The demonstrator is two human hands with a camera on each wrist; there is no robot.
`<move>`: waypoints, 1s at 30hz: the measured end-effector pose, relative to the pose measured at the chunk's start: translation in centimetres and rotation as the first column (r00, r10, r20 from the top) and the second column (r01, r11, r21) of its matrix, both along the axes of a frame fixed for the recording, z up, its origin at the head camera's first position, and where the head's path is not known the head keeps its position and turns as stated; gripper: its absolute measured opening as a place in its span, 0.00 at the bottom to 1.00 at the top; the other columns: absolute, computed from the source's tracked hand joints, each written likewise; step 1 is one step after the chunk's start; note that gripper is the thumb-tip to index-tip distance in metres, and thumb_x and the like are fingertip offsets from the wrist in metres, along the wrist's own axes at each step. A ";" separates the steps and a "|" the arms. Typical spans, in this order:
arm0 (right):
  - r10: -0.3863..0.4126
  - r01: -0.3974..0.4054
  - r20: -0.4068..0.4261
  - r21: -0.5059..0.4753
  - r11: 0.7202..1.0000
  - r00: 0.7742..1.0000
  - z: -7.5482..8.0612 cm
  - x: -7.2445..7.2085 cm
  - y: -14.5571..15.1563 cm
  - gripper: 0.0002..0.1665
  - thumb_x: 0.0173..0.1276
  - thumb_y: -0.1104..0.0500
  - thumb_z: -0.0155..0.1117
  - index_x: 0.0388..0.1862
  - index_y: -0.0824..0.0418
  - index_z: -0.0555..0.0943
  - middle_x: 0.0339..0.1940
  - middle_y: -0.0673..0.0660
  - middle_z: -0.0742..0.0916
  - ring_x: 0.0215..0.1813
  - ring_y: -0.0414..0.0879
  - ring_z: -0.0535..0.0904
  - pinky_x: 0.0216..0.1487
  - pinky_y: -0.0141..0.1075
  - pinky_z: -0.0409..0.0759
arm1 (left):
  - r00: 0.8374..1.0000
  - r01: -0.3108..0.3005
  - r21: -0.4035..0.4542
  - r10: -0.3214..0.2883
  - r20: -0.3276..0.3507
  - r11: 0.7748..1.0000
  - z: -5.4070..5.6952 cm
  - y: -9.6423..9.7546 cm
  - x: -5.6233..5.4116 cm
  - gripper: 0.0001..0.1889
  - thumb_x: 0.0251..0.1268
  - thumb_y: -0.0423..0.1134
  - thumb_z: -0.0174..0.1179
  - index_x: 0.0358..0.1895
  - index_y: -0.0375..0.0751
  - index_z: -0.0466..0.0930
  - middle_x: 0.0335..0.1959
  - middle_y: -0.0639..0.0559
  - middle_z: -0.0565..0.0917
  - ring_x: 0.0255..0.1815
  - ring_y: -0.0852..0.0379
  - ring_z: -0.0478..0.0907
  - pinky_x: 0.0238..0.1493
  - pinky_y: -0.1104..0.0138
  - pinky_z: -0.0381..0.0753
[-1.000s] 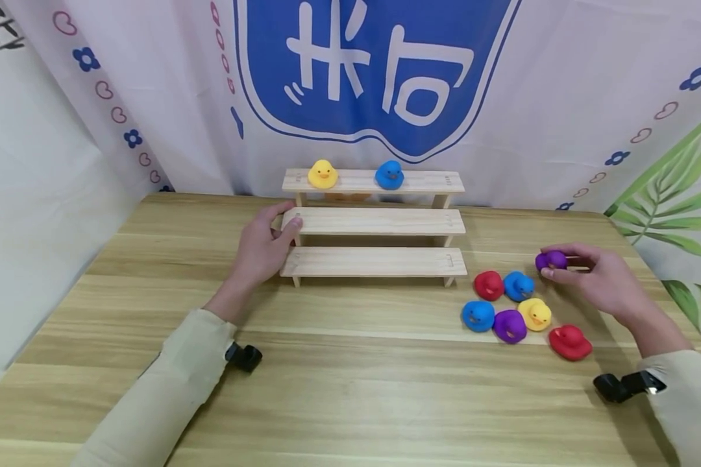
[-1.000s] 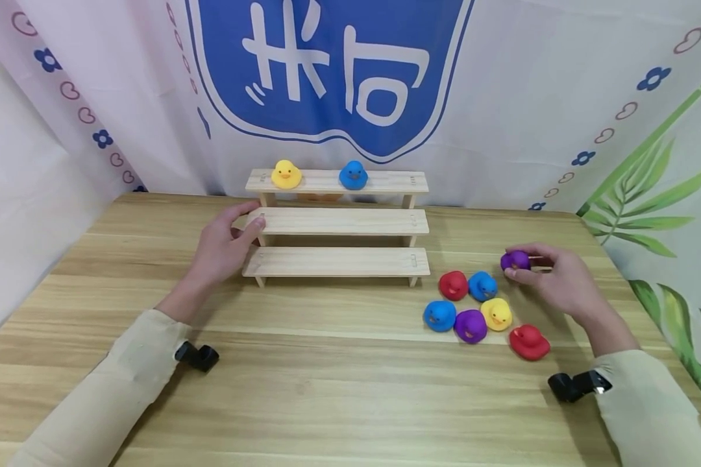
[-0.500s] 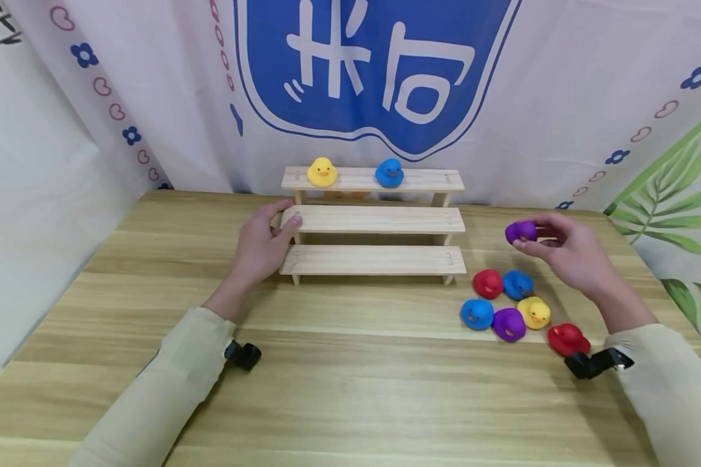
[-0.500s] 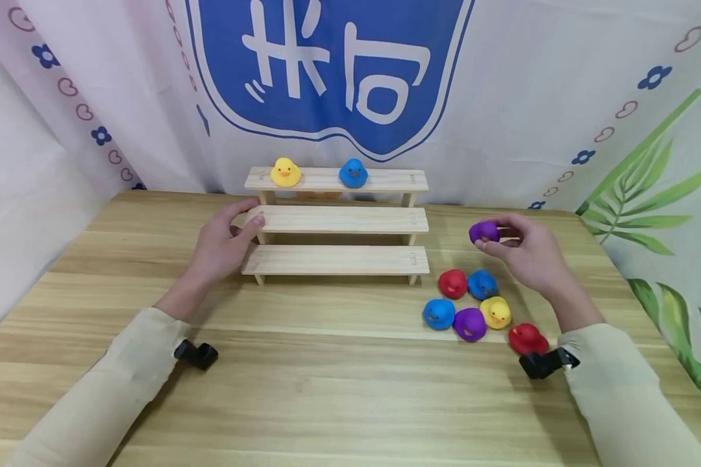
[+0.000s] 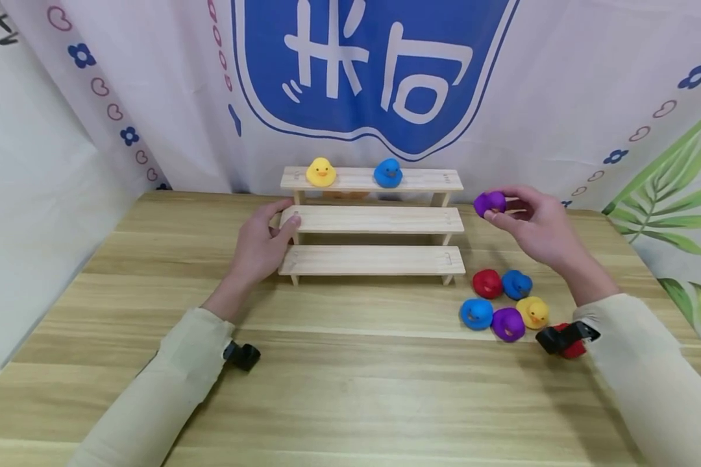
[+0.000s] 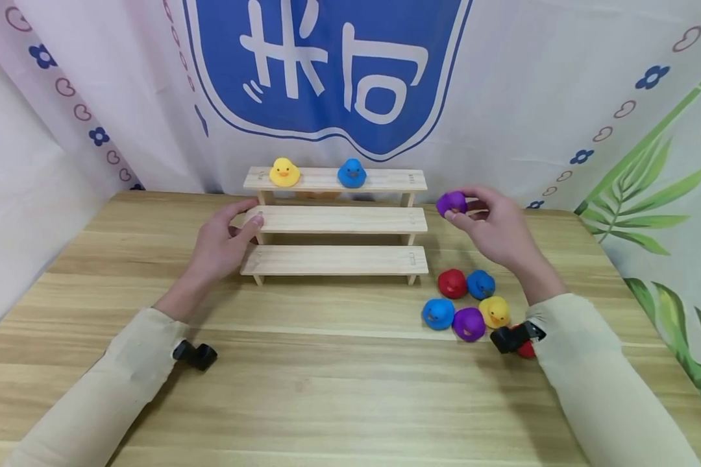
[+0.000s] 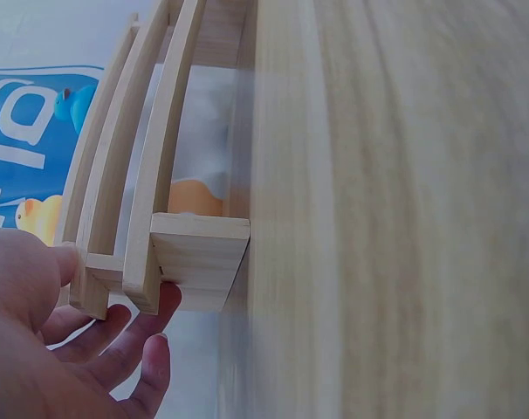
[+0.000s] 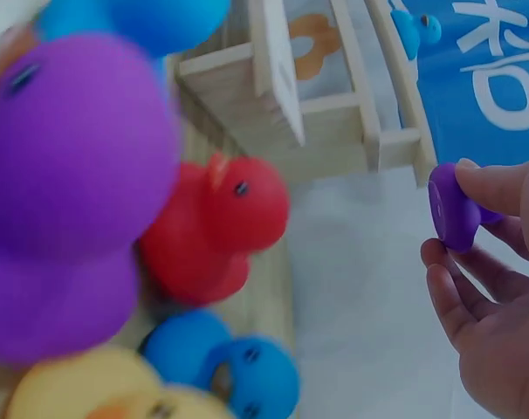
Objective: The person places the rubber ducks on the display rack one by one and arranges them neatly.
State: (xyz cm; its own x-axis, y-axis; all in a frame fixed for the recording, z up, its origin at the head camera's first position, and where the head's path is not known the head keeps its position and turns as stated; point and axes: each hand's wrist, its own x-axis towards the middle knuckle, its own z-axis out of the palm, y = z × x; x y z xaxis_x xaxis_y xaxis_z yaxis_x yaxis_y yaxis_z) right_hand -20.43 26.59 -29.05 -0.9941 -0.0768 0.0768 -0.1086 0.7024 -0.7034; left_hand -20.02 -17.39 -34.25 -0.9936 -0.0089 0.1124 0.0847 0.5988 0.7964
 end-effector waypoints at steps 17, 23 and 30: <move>0.081 -0.087 -0.090 -0.063 0.994 0.993 1.5 -2.9 -4.9 0.28 0.79 0.50 0.66 0.72 0.58 0.78 0.66 0.62 0.83 0.67 0.57 0.78 0.68 0.47 0.78 | 1.000 -0.011 -0.004 0.012 0.017 1.000 -0.1 -0.2 0.2 0.29 0.85 0.53 0.53 0.81 0.47 0.67 0.75 0.39 0.73 0.32 0.53 0.81 0.23 0.67 0.78; 0.076 -0.083 -0.099 -0.071 0.994 0.992 1.5 -3.7 -5.7 0.28 0.80 0.51 0.65 0.74 0.59 0.77 0.68 0.61 0.82 0.69 0.57 0.75 0.67 0.50 0.77 | 1.000 -0.003 -0.002 0.003 0.008 1.000 0.0 -0.1 0.2 0.29 0.85 0.52 0.53 0.81 0.46 0.67 0.77 0.39 0.72 0.31 0.54 0.80 0.23 0.67 0.77; 0.076 -0.081 -0.081 -0.067 0.994 0.994 1.2 -4.4 -6.5 0.28 0.81 0.53 0.63 0.75 0.58 0.75 0.70 0.62 0.81 0.72 0.58 0.73 0.71 0.56 0.73 | 1.000 0.004 -0.007 -0.004 0.005 1.000 0.0 0.0 0.1 0.29 0.85 0.52 0.53 0.81 0.45 0.67 0.76 0.38 0.72 0.30 0.54 0.80 0.23 0.67 0.77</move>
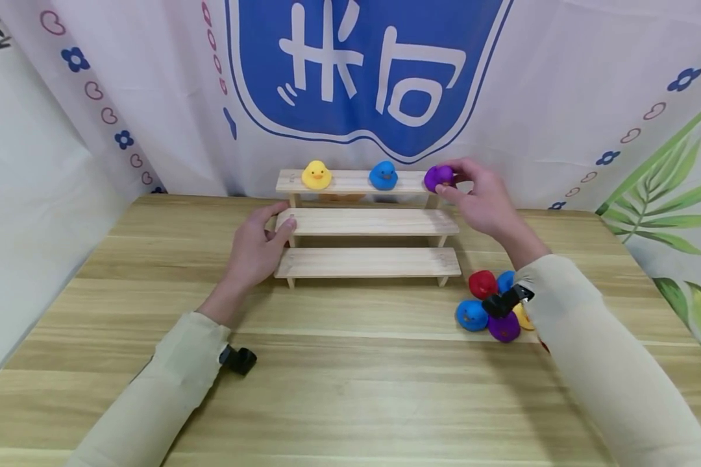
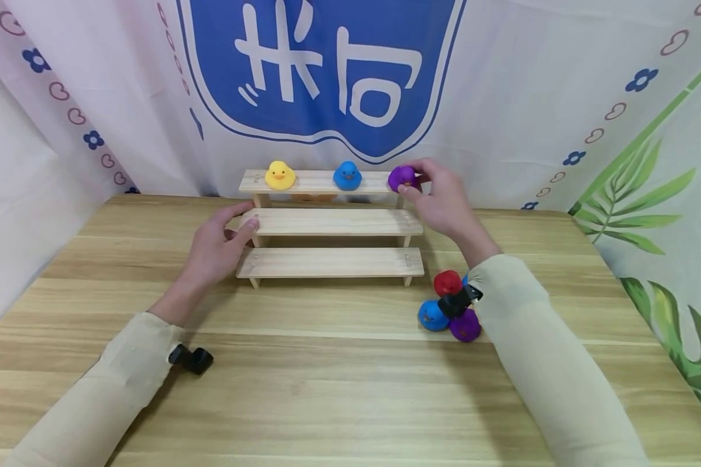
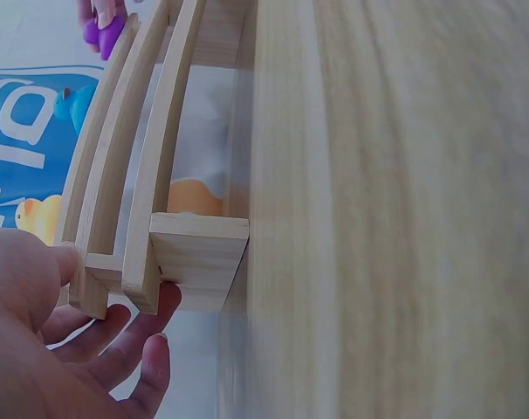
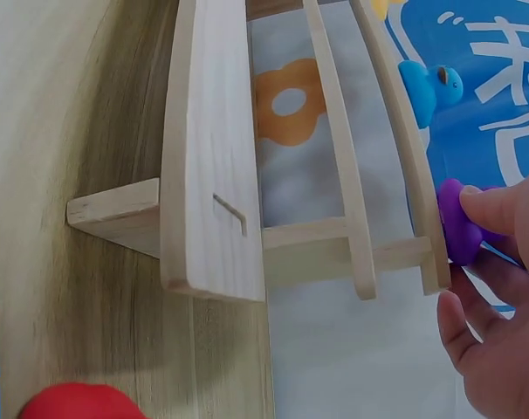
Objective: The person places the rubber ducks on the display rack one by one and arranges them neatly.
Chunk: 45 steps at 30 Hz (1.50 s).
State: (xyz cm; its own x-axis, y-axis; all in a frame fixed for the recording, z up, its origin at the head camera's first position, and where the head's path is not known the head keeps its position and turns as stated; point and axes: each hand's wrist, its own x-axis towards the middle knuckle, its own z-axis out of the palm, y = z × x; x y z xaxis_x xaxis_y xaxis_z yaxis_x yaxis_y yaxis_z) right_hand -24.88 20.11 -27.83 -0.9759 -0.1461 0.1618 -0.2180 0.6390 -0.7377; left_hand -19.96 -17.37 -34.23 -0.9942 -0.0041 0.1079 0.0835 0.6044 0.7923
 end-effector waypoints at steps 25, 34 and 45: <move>-0.018 0.018 -0.011 -0.021 1.000 1.000 0.0 1.6 1.5 0.34 0.79 0.51 0.66 0.79 0.57 0.71 0.77 0.58 0.79 0.72 0.58 0.76 0.71 0.56 0.75 | 1.000 -0.005 0.008 0.005 0.005 1.000 -0.4 0.0 0.1 0.30 0.85 0.53 0.53 0.81 0.46 0.67 0.76 0.38 0.72 0.33 0.52 0.83 0.24 0.67 0.78; 0.009 -0.007 0.053 -0.034 0.999 0.999 -1.0 3.6 5.3 0.34 0.78 0.49 0.67 0.79 0.53 0.71 0.75 0.57 0.80 0.65 0.49 0.80 0.54 0.21 0.79 | 1.000 -0.006 0.004 0.006 -0.002 1.000 -0.5 0.0 0.0 0.30 0.85 0.53 0.53 0.81 0.46 0.67 0.74 0.38 0.74 0.32 0.53 0.82 0.25 0.67 0.78; 0.090 -0.093 0.178 0.010 0.996 0.980 -2.6 6.2 9.7 0.32 0.78 0.52 0.69 0.77 0.53 0.73 0.72 0.57 0.81 0.61 0.36 0.82 0.53 0.23 0.84 | 1.000 -0.009 0.004 0.009 0.001 1.000 -0.2 0.0 -0.1 0.30 0.85 0.53 0.53 0.81 0.46 0.67 0.67 0.39 0.77 0.29 0.54 0.81 0.23 0.67 0.76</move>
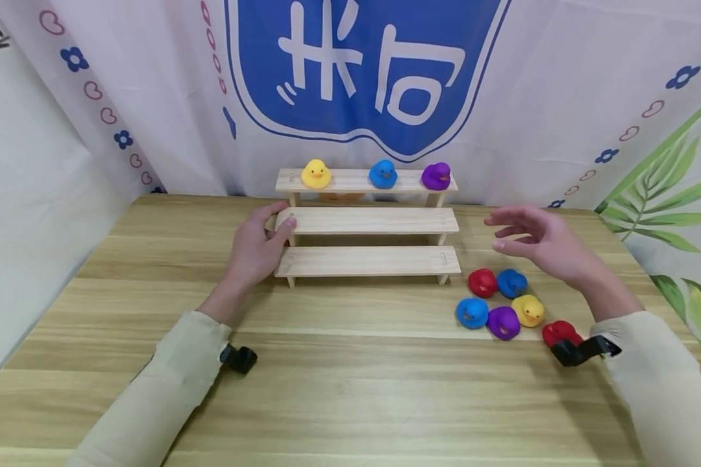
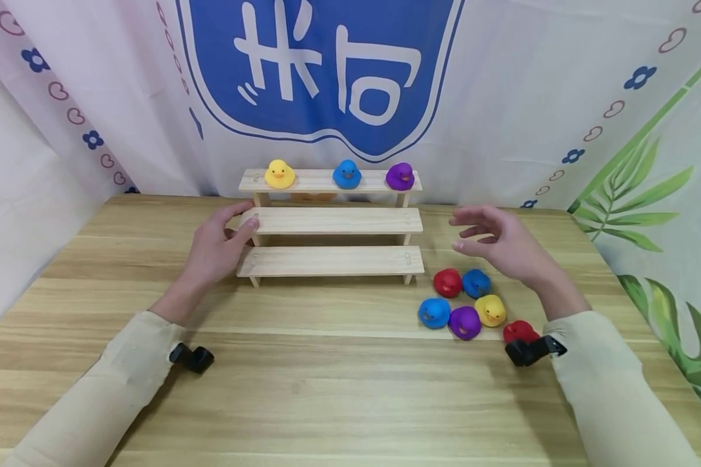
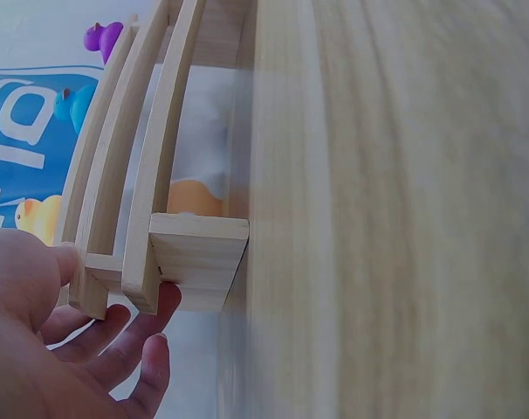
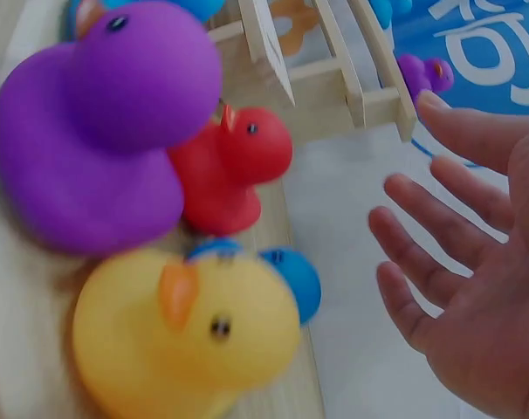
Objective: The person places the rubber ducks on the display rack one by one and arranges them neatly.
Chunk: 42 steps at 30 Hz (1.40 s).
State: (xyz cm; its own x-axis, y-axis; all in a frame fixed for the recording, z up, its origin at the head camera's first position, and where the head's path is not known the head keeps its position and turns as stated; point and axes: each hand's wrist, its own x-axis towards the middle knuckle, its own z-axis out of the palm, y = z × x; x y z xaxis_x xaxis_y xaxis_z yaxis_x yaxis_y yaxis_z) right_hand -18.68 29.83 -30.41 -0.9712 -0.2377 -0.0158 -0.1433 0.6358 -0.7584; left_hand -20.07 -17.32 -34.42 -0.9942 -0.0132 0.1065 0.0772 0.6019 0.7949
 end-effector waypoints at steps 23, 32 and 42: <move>0.140 -0.166 0.181 0.137 0.977 0.974 -2.9 2.0 5.7 0.26 0.75 0.58 0.69 0.71 0.50 0.80 0.71 0.57 0.83 0.67 0.49 0.79 0.55 0.30 0.83 | 1.000 -0.008 0.000 0.008 0.010 1.000 -0.1 0.0 0.0 0.30 0.85 0.53 0.53 0.81 0.47 0.67 0.77 0.39 0.71 0.35 0.52 0.82 0.26 0.68 0.78; 0.169 -0.197 0.202 0.126 0.972 0.965 -3.2 1.7 5.7 0.26 0.74 0.63 0.68 0.70 0.51 0.82 0.70 0.58 0.83 0.67 0.45 0.78 0.57 0.28 0.82 | 1.000 -0.005 -0.008 0.005 0.007 1.000 -0.1 0.0 0.0 0.30 0.85 0.53 0.53 0.81 0.47 0.67 0.77 0.39 0.71 0.35 0.53 0.82 0.27 0.67 0.78; 0.152 -0.187 0.208 0.159 0.970 0.966 -3.2 1.3 4.9 0.27 0.72 0.60 0.72 0.69 0.53 0.83 0.78 0.64 0.77 0.77 0.68 0.69 0.69 0.58 0.80 | 1.000 0.000 0.001 0.000 0.004 1.000 0.0 0.0 0.0 0.29 0.85 0.53 0.53 0.81 0.48 0.67 0.78 0.39 0.71 0.35 0.52 0.83 0.27 0.67 0.79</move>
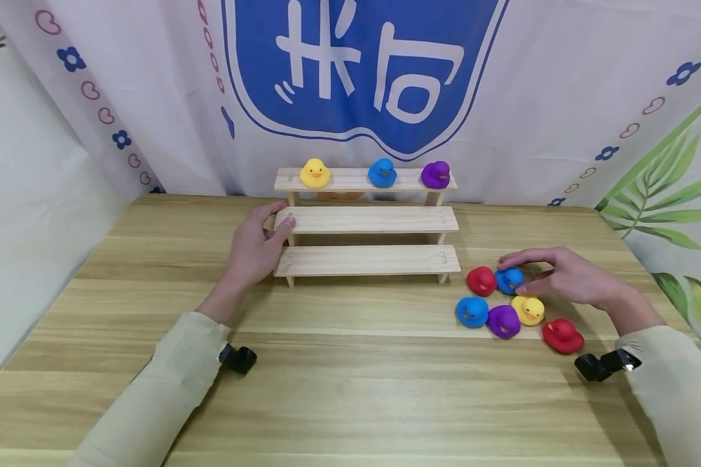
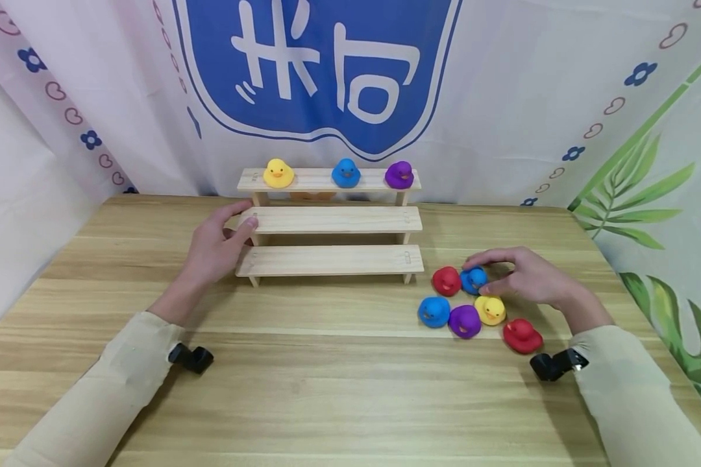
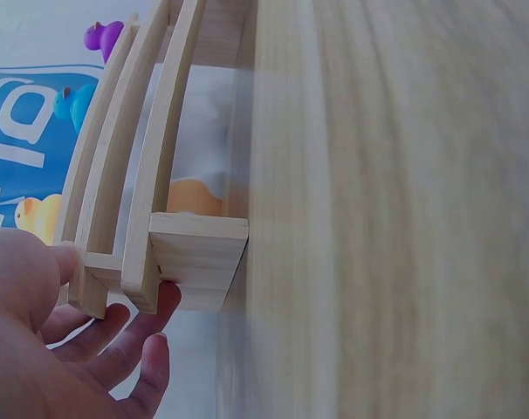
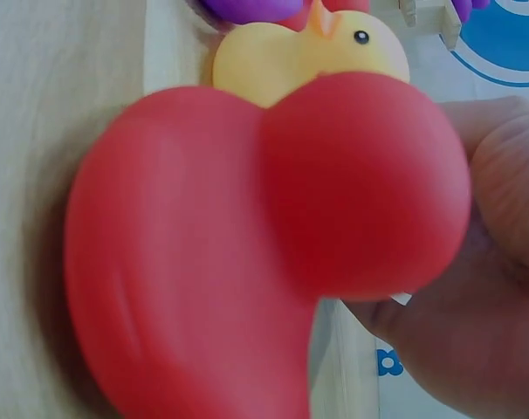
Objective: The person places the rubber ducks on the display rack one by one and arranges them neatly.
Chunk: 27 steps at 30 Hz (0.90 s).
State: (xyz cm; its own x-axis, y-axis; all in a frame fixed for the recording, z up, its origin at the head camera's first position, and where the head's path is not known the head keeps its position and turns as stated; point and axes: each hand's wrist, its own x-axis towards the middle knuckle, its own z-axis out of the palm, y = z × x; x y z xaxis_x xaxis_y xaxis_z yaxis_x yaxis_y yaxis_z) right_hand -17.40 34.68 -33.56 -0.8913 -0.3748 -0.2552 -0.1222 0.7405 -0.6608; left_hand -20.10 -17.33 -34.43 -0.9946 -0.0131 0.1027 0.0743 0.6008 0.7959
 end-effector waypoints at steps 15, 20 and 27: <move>-0.052 0.055 -0.109 0.030 0.998 0.993 0.0 -0.3 -0.6 0.24 0.73 0.54 0.74 0.66 0.53 0.84 0.68 0.61 0.85 0.67 0.59 0.78 0.57 0.31 0.82 | 1.000 0.008 0.006 -0.008 0.004 1.000 0.2 -0.1 0.2 0.30 0.85 0.54 0.52 0.82 0.47 0.66 0.79 0.39 0.69 0.36 0.51 0.83 0.27 0.67 0.80; -0.072 0.069 -0.165 -0.022 0.997 0.984 0.6 -0.4 -1.1 0.23 0.76 0.55 0.70 0.67 0.55 0.82 0.62 0.58 0.85 0.60 0.42 0.79 0.53 0.25 0.82 | 1.000 0.011 0.011 -0.011 -0.004 1.000 0.2 0.0 0.1 0.30 0.85 0.53 0.53 0.81 0.47 0.67 0.78 0.39 0.70 0.35 0.51 0.83 0.27 0.67 0.79; -0.093 0.075 -0.189 -0.102 0.992 0.977 1.3 -0.6 -2.8 0.21 0.79 0.57 0.66 0.68 0.55 0.80 0.58 0.49 0.85 0.57 0.35 0.80 0.52 0.25 0.83 | 1.000 0.009 0.015 -0.009 0.007 1.000 0.2 -0.1 0.3 0.30 0.85 0.53 0.52 0.82 0.47 0.66 0.79 0.39 0.69 0.37 0.50 0.85 0.28 0.67 0.80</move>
State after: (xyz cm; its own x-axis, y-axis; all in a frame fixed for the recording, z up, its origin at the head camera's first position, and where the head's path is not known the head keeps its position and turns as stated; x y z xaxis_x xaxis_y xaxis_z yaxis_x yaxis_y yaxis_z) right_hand -18.04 31.86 -32.23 -0.9497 -0.3104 -0.0423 -0.1942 0.6892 -0.6981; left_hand -19.80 -17.41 -34.25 -0.9954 -0.0056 0.0960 0.0743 0.5883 0.8052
